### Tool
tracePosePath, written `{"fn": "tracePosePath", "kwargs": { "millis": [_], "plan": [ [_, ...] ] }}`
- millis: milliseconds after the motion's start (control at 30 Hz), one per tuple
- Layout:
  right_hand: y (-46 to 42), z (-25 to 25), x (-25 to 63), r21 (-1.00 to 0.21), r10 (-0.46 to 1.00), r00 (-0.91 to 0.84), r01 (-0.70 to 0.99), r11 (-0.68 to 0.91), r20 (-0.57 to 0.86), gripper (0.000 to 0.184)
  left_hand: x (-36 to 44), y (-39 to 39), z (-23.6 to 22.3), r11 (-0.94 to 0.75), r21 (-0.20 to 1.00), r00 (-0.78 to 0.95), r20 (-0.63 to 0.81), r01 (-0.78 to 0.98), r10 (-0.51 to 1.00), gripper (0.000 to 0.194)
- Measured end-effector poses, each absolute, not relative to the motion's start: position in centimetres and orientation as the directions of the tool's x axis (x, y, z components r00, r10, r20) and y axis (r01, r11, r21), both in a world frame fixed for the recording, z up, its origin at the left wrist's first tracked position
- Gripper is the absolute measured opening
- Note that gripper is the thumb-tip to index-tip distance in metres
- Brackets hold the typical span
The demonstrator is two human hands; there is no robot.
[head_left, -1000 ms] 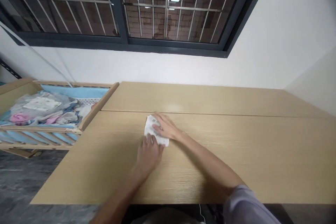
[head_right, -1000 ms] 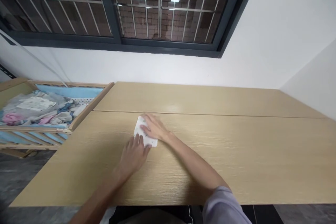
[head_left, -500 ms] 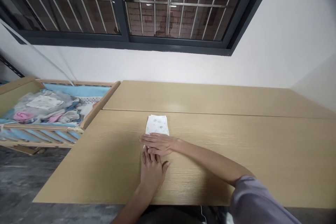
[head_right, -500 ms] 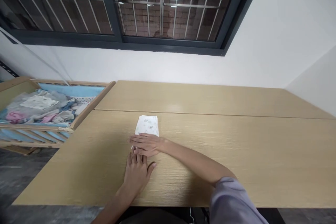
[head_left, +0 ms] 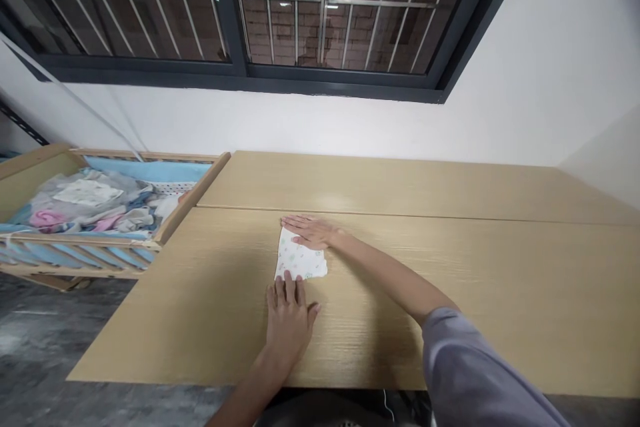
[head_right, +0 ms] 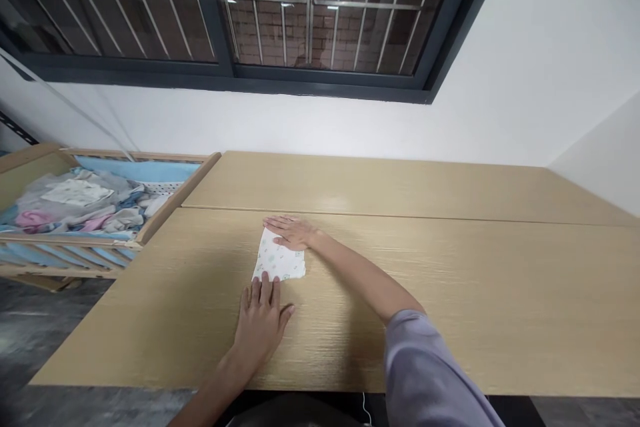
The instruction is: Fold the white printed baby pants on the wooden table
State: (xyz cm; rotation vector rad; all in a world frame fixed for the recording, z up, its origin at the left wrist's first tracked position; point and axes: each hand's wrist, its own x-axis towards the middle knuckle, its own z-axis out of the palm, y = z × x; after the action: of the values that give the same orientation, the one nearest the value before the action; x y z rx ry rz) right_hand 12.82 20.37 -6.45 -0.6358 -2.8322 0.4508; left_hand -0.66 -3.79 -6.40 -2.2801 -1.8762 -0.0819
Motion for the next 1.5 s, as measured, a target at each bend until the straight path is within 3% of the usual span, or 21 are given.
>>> {"fn": "tracePosePath", "kwargs": {
  "millis": [300,500,667,900,1033,1200,1300,1500],
  "plan": [
    [17.4,-2.7,13.9,-0.279,0.59,-0.776,0.53,0.801,0.221,0.062,-1.1,-3.7,-5.8,-0.198,-0.031,0.2,0.157,0.98,0.967,0.055],
    [10.6,-0.4,16.6,-0.266,0.584,-0.765,0.523,0.81,0.272,0.035,-5.3,-1.1,-4.3,-0.303,0.174,0.289,0.104,0.937,0.952,0.034],
    [6.7,-3.2,18.3,-0.187,0.557,-0.8,0.525,0.83,0.225,0.03,-9.0,1.0,-3.8,-0.428,0.268,0.402,0.148,0.863,0.904,0.035],
    [4.0,-7.0,17.7,-0.136,0.651,-0.664,0.654,0.744,0.367,0.029,-9.1,1.4,-3.7,-0.427,0.263,0.401,0.147,0.865,0.904,0.033],
    [2.3,-6.1,17.3,-0.228,0.692,-0.619,0.661,0.715,0.372,0.021,-8.8,0.3,-3.2,-0.419,0.308,0.395,0.141,0.854,0.908,0.029],
    [1.2,-3.9,17.1,-0.405,0.795,-0.495,0.685,0.606,0.351,0.011,-8.5,-0.1,-1.2,-0.309,0.428,0.329,0.03,0.849,0.944,0.025],
    [1.9,-2.7,16.9,-0.464,0.844,-0.435,0.705,0.536,0.314,0.012,-8.1,1.0,0.5,-0.304,0.458,0.312,0.06,0.835,0.948,0.02],
    [6.0,-1.0,16.6,-0.523,0.897,-0.377,0.73,0.44,0.229,0.016,-7.3,5.1,2.1,-0.311,0.305,0.3,0.085,0.9,0.95,0.021]
  ]
}}
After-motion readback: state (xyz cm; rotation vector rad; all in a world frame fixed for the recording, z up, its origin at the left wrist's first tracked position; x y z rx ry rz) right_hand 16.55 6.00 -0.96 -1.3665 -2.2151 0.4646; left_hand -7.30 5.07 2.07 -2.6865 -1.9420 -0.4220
